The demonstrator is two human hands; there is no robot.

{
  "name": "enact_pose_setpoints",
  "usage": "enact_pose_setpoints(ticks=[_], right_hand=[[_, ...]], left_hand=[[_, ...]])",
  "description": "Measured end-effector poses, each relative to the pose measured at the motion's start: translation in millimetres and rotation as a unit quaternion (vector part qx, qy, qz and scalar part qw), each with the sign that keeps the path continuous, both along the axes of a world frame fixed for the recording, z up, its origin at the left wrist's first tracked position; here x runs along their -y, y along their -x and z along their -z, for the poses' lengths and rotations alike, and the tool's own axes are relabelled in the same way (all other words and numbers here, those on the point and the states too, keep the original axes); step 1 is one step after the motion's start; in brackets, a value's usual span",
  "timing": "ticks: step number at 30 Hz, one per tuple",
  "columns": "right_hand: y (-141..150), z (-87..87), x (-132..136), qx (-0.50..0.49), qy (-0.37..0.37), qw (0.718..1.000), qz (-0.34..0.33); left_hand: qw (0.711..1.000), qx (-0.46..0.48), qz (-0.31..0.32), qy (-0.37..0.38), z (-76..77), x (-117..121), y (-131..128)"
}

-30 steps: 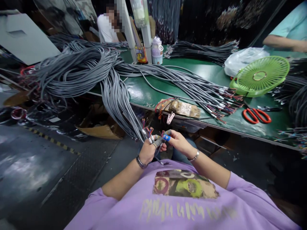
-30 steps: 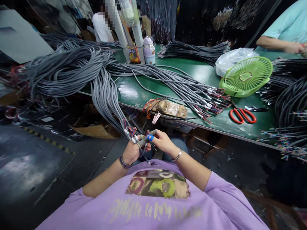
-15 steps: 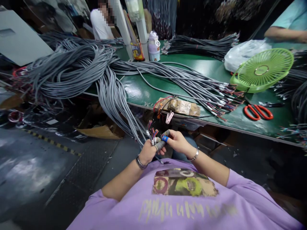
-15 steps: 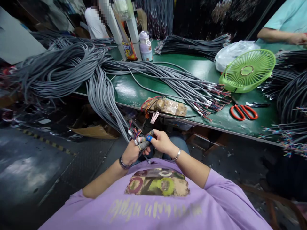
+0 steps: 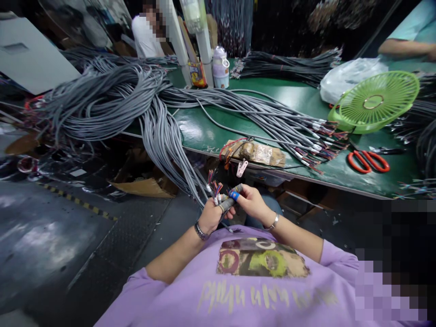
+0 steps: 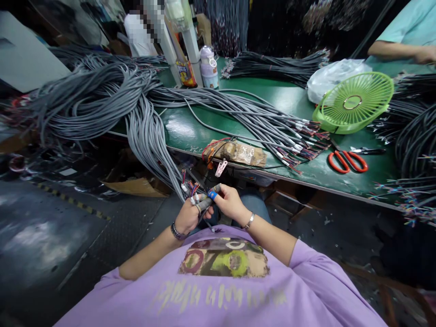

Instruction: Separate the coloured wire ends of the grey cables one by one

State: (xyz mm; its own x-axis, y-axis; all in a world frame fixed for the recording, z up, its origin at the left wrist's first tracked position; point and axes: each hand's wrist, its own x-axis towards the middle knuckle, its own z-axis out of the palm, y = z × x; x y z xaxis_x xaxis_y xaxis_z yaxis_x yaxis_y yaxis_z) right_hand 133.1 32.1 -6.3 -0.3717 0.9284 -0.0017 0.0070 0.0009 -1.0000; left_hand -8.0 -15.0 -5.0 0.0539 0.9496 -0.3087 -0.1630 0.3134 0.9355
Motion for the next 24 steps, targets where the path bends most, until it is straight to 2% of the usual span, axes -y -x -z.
enact_pose_setpoints(ticks=[2, 5, 8, 18, 21, 24], right_hand=[[0.4, -1.0, -0.7, 0.006, 0.0, 1.0, 0.019], [1.7, -2.0, -1.2, -0.01, 0.046, 0.998, 0.035], [2.1, -2.5, -1.4, -0.034, 0.092, 0.995, 0.032], [-14.0, -1.0, -12.3, -0.12, 0.136, 0.983, 0.024], [-19.4, 1.1, -20.4, -0.175, 0.193, 0.965, 0.032], [-20.8, -1.6, -33.1, -0.219, 0.282, 0.934, 0.004]], left_hand=[[0.999, 0.005, -0.035, -0.01, -0.5, 0.0, -0.8], [0.997, 0.021, -0.078, -0.02, -0.8, -1.4, -2.3], [0.996, 0.033, -0.085, -0.018, -1.6, -4.0, -2.7], [0.998, 0.053, -0.037, -0.025, -14.5, -16.3, 4.2], [0.998, 0.06, -0.004, -0.018, -18.7, -19.7, 7.4], [0.996, 0.069, 0.051, 0.003, -21.5, -24.9, 10.7]])
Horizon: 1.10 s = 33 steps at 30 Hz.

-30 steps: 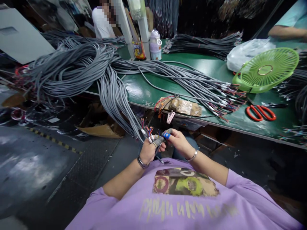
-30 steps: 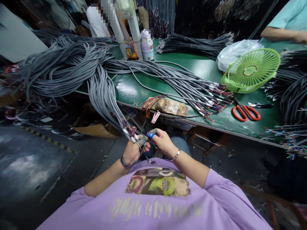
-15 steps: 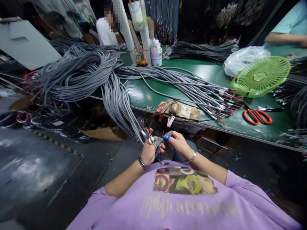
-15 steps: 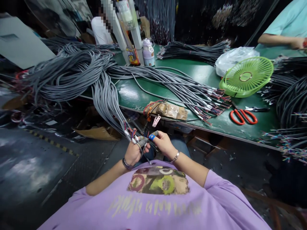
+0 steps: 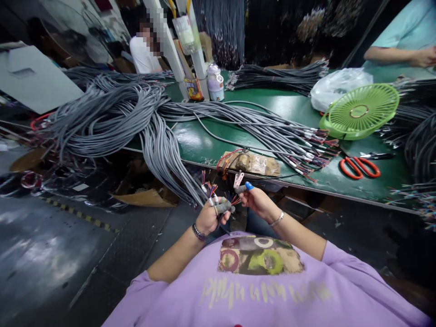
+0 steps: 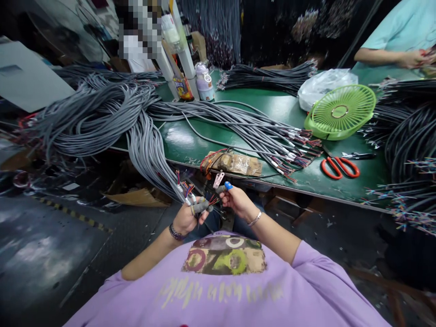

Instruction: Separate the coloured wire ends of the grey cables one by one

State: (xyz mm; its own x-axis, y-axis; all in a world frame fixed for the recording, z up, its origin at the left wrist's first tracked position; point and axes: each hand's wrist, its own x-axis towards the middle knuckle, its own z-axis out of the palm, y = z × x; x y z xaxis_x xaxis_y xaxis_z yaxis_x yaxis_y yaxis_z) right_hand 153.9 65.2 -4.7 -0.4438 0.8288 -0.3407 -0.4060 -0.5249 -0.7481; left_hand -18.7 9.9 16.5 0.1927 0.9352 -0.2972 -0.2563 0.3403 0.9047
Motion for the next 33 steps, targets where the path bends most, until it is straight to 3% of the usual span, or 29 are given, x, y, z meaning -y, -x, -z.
enact_pose_setpoints(ticks=[2, 5, 10, 14, 25, 33], right_hand=[[1.5, -4.8, -9.6, -0.018, 0.036, 0.999, -0.026], [6.3, -12.1, -21.3, -0.031, 0.03, 0.998, -0.048], [13.9, -11.1, -26.6, -0.048, -0.002, 0.999, -0.023], [17.4, -6.7, -25.2, -0.076, 0.024, 0.997, -0.009], [29.9, -16.8, -24.1, -0.068, 0.034, 0.994, 0.075], [22.1, -13.9, -19.8, -0.075, 0.053, 0.996, 0.024]], left_hand=[[0.999, 0.01, 0.035, 0.01, -0.3, -5.8, 2.4], [0.997, 0.037, 0.064, 0.031, 2.1, -17.4, 5.3], [0.984, 0.123, 0.111, 0.063, 7.6, -34.3, 5.2], [0.972, 0.159, 0.148, 0.089, 9.2, -41.5, 2.1], [0.968, 0.155, 0.162, 0.112, 14.3, -46.7, -2.8], [0.979, 0.123, 0.13, 0.099, 9.7, -41.6, -4.4]])
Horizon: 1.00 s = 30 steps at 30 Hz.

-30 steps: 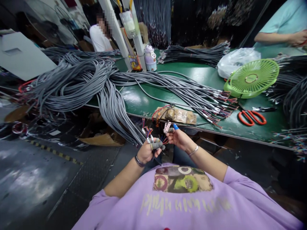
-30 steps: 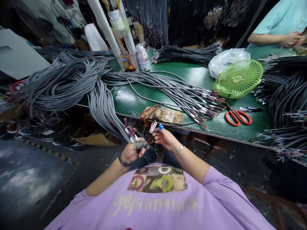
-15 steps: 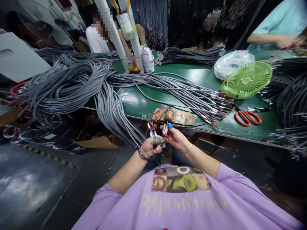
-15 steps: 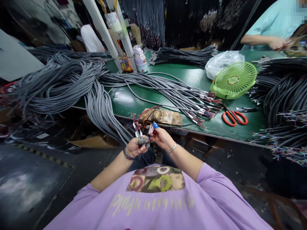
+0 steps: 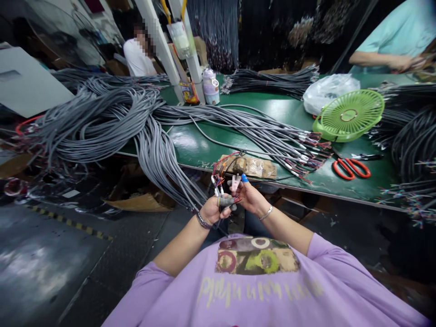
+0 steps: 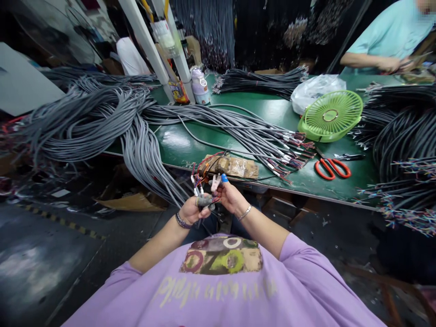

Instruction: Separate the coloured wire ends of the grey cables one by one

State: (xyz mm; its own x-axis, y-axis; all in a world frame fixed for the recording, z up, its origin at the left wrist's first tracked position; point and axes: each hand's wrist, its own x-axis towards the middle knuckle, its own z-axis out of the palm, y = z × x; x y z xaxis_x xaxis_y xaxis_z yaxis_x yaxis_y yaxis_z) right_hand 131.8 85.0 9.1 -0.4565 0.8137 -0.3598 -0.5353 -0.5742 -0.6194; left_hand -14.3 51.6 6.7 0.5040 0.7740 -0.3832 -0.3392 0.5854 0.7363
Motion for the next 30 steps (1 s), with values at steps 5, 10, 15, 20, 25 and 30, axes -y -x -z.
enact_pose_setpoints(ticks=[5, 10, 15, 20, 25, 30], right_hand=[[-9.6, 0.9, -0.4, -0.012, 0.018, 0.999, -0.04], [-10.8, 0.9, -0.7, 0.026, -0.047, 0.999, -0.001], [-7.4, 4.7, -1.0, 0.058, -0.094, 0.994, 0.006], [-1.5, 15.6, -4.1, 0.127, -0.174, 0.975, 0.057], [5.8, 12.2, -9.0, 0.035, -0.062, 0.997, 0.02], [11.1, 5.7, -12.1, -0.014, 0.0, 0.999, 0.038]], left_hand=[[0.993, -0.069, -0.072, -0.067, -8.2, 23.6, -3.8], [0.978, -0.115, -0.135, -0.108, -9.3, 33.9, -7.1], [0.979, -0.102, -0.133, -0.114, -7.7, 27.5, -6.6], [0.98, -0.103, -0.129, -0.11, -10.1, 22.5, -10.6], [0.978, -0.103, -0.147, -0.109, -11.9, 22.2, -17.5], [0.976, -0.109, -0.158, -0.102, -9.4, 22.2, -20.0]])
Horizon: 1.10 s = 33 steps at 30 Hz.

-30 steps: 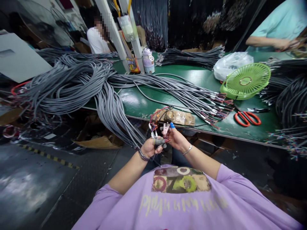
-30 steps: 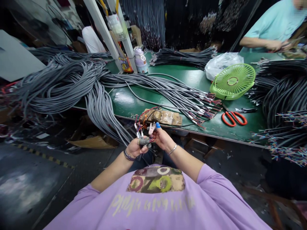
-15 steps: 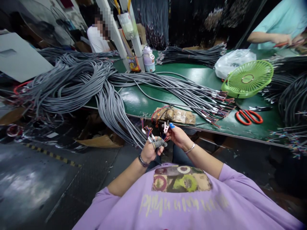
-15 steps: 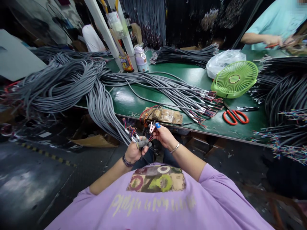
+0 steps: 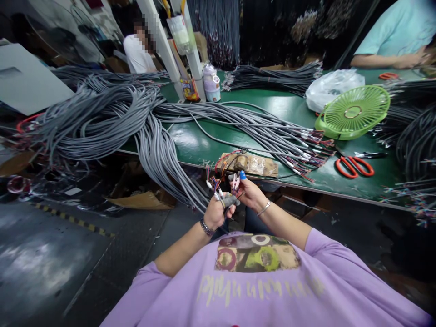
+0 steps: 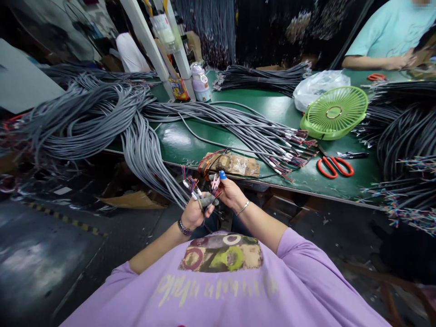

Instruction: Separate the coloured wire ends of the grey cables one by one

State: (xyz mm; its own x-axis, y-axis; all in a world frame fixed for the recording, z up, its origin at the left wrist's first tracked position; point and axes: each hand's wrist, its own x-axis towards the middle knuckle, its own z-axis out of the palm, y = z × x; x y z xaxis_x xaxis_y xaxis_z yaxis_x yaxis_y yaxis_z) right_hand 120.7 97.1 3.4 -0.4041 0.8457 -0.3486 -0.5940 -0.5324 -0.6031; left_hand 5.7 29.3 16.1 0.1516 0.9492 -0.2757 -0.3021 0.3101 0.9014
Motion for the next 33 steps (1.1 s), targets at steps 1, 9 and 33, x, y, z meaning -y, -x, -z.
enact_pose_setpoints(ticks=[1, 9, 33], right_hand=[[0.3, 0.1, 0.2, -0.008, 0.0, 1.0, 0.002], [-10.9, 0.8, 7.9, -0.053, 0.004, 0.997, -0.055], [-14.9, -7.3, 7.4, -0.022, 0.034, 0.999, -0.036]], left_hand=[[1.0, -0.002, -0.001, 0.001, 0.5, -0.3, -0.1], [1.0, -0.008, -0.015, -0.01, -0.4, 5.4, 2.3], [0.995, -0.024, -0.091, -0.041, 4.2, 11.7, -8.6]])
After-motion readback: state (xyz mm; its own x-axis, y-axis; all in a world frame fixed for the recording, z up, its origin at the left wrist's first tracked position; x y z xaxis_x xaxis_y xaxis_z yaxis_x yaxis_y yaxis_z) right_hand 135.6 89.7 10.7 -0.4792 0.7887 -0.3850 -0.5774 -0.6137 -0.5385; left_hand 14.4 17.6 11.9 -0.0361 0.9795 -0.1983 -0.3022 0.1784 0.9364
